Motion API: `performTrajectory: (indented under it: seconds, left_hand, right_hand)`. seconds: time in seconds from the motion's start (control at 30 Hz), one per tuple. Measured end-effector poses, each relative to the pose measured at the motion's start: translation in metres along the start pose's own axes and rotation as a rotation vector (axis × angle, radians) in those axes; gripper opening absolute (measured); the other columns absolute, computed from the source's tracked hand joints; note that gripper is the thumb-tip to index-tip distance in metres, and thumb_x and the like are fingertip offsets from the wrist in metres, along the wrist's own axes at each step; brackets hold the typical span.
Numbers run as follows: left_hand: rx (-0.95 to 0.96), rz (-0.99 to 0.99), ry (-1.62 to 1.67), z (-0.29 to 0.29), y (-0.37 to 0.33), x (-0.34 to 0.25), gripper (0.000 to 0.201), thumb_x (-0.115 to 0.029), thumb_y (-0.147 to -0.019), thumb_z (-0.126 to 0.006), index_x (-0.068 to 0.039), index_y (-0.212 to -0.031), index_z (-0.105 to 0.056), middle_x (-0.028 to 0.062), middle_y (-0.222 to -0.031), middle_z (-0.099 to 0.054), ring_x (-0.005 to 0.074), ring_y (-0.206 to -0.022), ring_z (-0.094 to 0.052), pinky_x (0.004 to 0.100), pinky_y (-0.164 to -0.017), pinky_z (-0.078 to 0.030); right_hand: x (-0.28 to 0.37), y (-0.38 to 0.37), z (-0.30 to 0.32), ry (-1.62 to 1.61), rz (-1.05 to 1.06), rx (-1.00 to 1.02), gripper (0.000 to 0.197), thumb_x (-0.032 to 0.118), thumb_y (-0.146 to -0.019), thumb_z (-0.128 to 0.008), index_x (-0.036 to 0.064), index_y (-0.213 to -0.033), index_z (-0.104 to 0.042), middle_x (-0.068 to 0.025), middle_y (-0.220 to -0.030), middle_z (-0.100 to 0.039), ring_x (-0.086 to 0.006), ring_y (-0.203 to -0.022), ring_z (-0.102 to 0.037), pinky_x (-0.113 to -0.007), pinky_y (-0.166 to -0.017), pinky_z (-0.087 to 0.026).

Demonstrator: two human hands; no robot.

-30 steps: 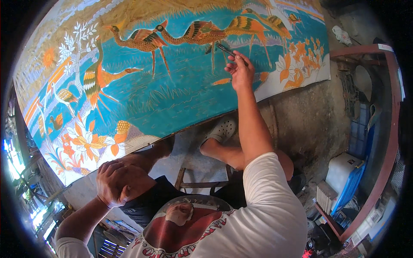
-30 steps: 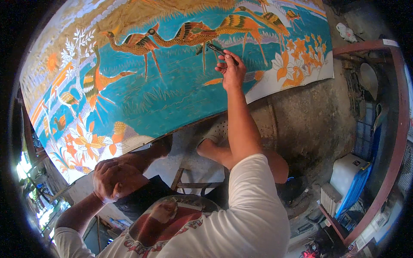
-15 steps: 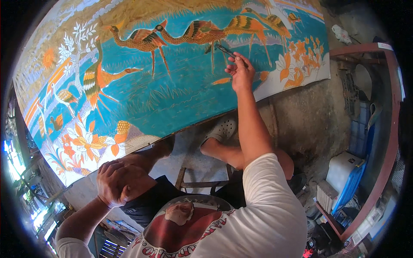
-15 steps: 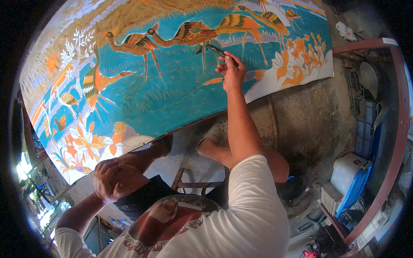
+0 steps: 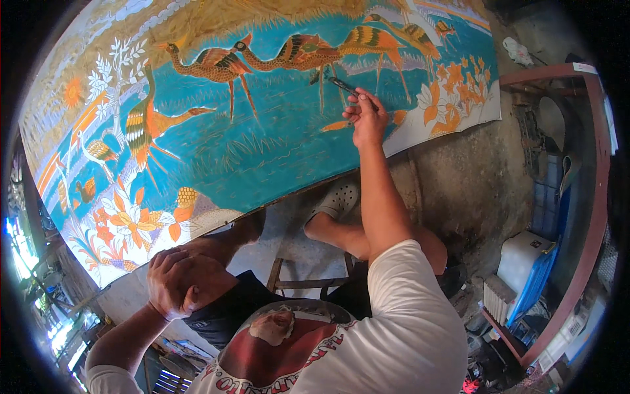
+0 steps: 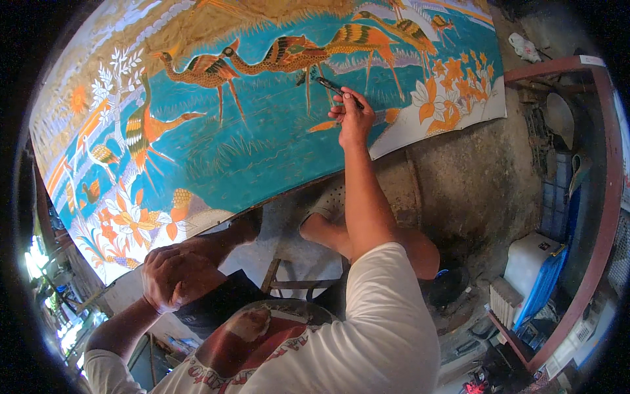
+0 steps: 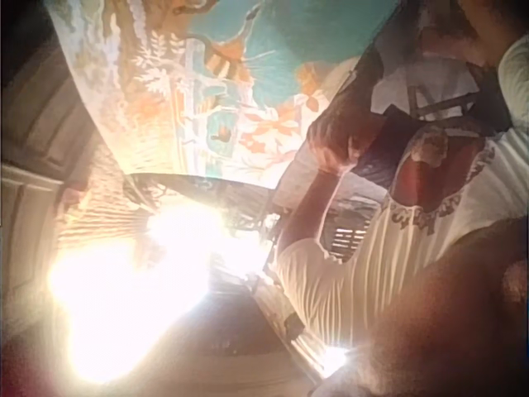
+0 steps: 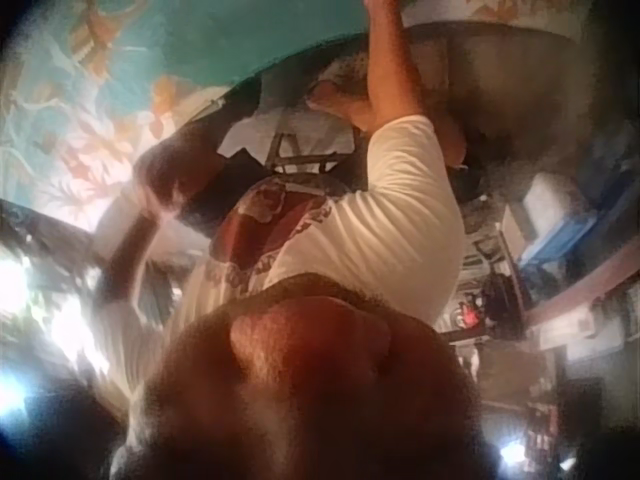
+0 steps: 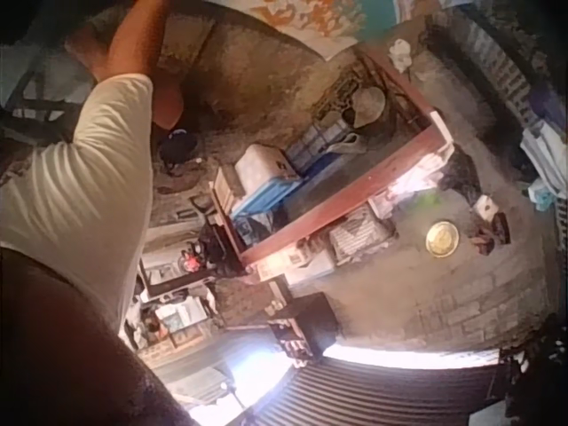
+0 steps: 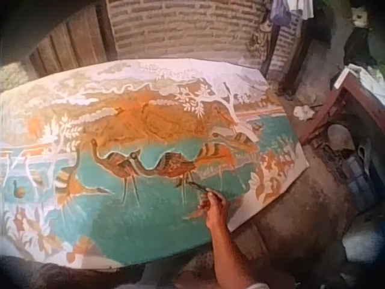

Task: Painting or applying wax/ink to a large fabric artwork with bird motifs.

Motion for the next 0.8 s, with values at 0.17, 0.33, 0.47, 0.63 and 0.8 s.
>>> performTrajectory:
  seconds: [0.17, 0.33, 0.47, 0.63, 0.8]
  left_hand:
    - [0.014, 0.007, 0.016, -0.002, 0.001, 0.002, 0.058, -0.055, -0.087, -0.055, -0.002, -0.107, -0.067, 0.0193, -0.11, -0.067, 0.0404, -0.103, -0.063, 0.05, -0.092, -0.047]
    - [0.01, 0.012, 0.027, -0.001, 0.003, 0.001, 0.059, -0.056, -0.087, -0.055, -0.002, -0.107, -0.068, 0.0188, -0.11, -0.067, 0.0404, -0.102, -0.063, 0.0503, -0.092, -0.047]
    - [0.006, 0.026, 0.025, -0.002, 0.002, 0.002, 0.059, -0.057, -0.087, -0.054, -0.002, -0.106, -0.068, 0.0187, -0.109, -0.067, 0.0403, -0.102, -0.063, 0.0503, -0.092, -0.047]
    - [0.005, 0.027, 0.015, -0.001, 0.002, 0.001, 0.06, -0.058, -0.088, -0.053, -0.003, -0.106, -0.068, 0.0185, -0.109, -0.067, 0.0402, -0.102, -0.063, 0.0504, -0.092, -0.047]
    - [0.0, 0.02, -0.011, 0.001, 0.001, -0.002, 0.059, -0.057, -0.088, -0.053, -0.003, -0.106, -0.069, 0.0182, -0.109, -0.067, 0.0398, -0.102, -0.063, 0.0504, -0.092, -0.047]
  right_hand:
    - [0.004, -0.008, -0.008, 0.025, 0.034, 0.037, 0.023, 0.014, -0.099, -0.062, 0.002, -0.118, -0.067, -0.0131, -0.096, -0.072, -0.0164, -0.064, -0.067, -0.033, -0.056, -0.06]
    - [0.006, -0.004, -0.006, 0.025, 0.029, 0.0, 0.024, 0.015, -0.099, -0.062, 0.0016, -0.118, -0.067, -0.013, -0.096, -0.071, -0.0166, -0.064, -0.066, -0.033, -0.056, -0.06]
    - [0.012, -0.005, -0.006, 0.01, 0.069, -0.021, 0.027, 0.015, -0.099, -0.061, -0.0007, -0.12, -0.064, -0.0145, -0.099, -0.071, -0.0185, -0.069, -0.067, -0.035, -0.06, -0.06]
    - [0.015, -0.012, -0.014, 0.002, 0.098, -0.026, 0.026, 0.015, -0.1, -0.061, 0.0008, -0.121, -0.065, -0.0142, -0.1, -0.071, -0.0177, -0.067, -0.067, -0.034, -0.059, -0.06]
    - [0.013, -0.018, -0.016, 0.071, 0.053, -0.011, 0.028, 0.017, -0.1, -0.061, 0.0004, -0.123, -0.062, -0.0145, -0.102, -0.07, -0.0183, -0.07, -0.068, -0.034, -0.06, -0.06]
Point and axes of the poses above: each hand's wrist, its own y-axis away from the middle knuckle, its own z-axis out of the back of the hand, x = y × z, the point moved 2 cm from there along -y, towards the middle knuckle
